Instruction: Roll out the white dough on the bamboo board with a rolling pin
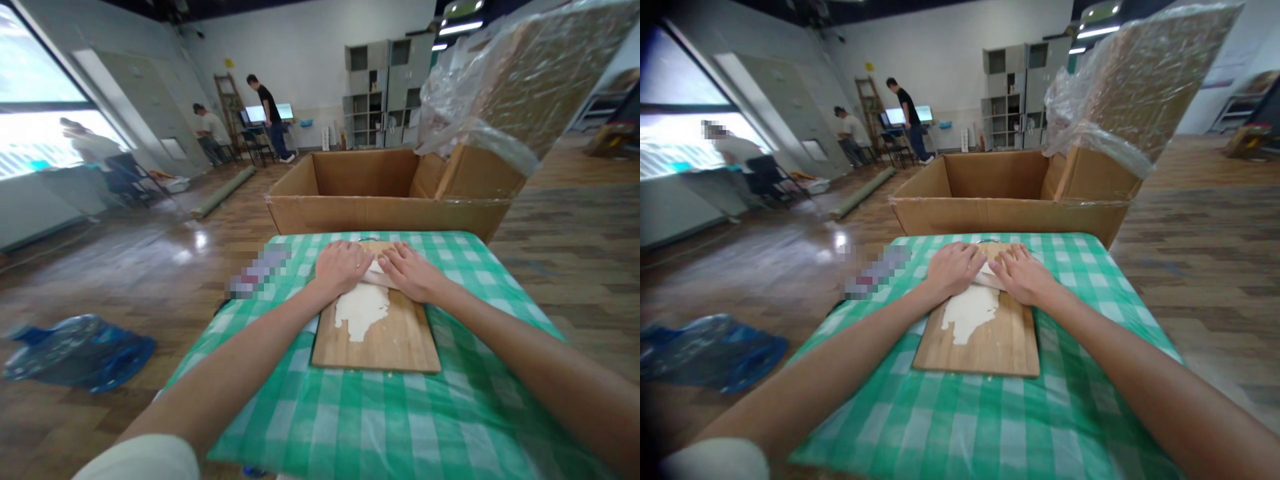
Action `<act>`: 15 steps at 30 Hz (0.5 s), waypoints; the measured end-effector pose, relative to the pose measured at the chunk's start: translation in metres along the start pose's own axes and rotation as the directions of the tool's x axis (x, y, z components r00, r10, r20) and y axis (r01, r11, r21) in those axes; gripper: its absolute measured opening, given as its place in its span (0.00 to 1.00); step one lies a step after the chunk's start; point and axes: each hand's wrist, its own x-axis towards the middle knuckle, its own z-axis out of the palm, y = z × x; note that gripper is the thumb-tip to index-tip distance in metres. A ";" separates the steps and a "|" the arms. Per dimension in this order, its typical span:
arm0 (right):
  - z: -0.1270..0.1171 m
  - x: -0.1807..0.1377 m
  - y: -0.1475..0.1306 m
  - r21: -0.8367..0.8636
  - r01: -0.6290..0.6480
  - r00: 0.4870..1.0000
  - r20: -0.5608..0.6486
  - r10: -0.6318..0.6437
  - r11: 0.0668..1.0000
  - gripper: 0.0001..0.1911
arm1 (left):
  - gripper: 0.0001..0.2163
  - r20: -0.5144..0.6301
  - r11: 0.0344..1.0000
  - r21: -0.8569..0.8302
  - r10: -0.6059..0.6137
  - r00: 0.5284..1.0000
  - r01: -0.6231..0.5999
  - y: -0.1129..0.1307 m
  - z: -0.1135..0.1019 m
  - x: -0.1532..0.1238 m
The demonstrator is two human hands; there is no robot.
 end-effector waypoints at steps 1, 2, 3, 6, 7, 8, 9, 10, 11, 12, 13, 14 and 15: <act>0.001 0.000 -0.002 -0.001 -0.023 1.000 -0.016 0.023 1.000 0.38 | 0.26 0.007 1.000 0.003 0.019 1.000 -0.019 -0.002 0.003 0.006; 0.002 -0.001 -0.004 0.004 -0.061 0.998 -0.034 0.061 0.998 0.38 | 0.26 0.017 0.999 0.008 0.031 0.999 -0.031 -0.004 0.006 0.011; 0.002 0.000 -0.007 0.013 -0.106 0.993 -0.049 0.107 0.994 0.38 | 0.25 0.030 0.999 0.012 0.039 0.999 -0.040 -0.006 0.009 0.015; 0.001 0.004 -0.011 0.031 -0.189 0.981 -0.027 0.190 0.981 0.37 | 0.24 0.070 0.999 0.004 0.045 0.997 -0.045 -0.012 0.015 0.028; -0.001 0.006 -0.012 0.030 -0.192 0.981 -0.002 0.192 0.981 0.36 | 0.23 0.088 0.998 -0.001 0.059 0.994 -0.059 -0.013 0.016 0.031; -0.003 0.007 -0.012 0.025 -0.191 0.981 0.022 0.190 0.981 0.34 | 0.22 0.108 0.997 -0.002 0.075 0.991 -0.075 -0.014 0.016 0.034; -0.005 0.008 -0.013 0.021 -0.191 0.981 0.038 0.190 0.981 0.33 | 0.21 0.125 0.996 0.002 0.085 0.988 -0.086 -0.014 0.016 0.036; -0.008 0.009 -0.015 0.018 -0.195 0.980 0.047 0.194 0.981 0.32 | 0.21 0.137 0.996 0.012 0.090 0.987 -0.092 -0.014 0.014 0.037; -0.010 0.008 -0.018 0.016 -0.203 0.978 0.049 0.202 0.979 0.31 | 0.22 0.142 0.995 0.025 0.089 0.986 -0.093 -0.014 0.012 0.036; -0.011 0.006 -0.021 0.016 -0.218 0.975 0.045 0.217 0.976 0.32 | 0.22 0.141 0.995 0.039 0.081 0.987 -0.087 -0.013 0.009 0.034; -0.012 0.004 -0.026 0.015 -0.238 0.971 0.035 0.237 0.971 0.33 | 0.23 0.136 0.996 0.051 0.068 0.988 -0.076 -0.012 0.006 0.031; -0.013 0.001 -0.032 0.014 -0.259 0.966 0.020 0.258 0.966 0.35 | 0.23 0.127 0.996 0.060 0.058 0.990 -0.066 -0.012 0.003 0.026; -0.013 -0.002 -0.038 0.014 -0.276 0.961 0.000 0.276 0.961 0.37 | 0.24 0.116 0.996 0.068 0.046 0.992 -0.054 -0.011 0.000 0.019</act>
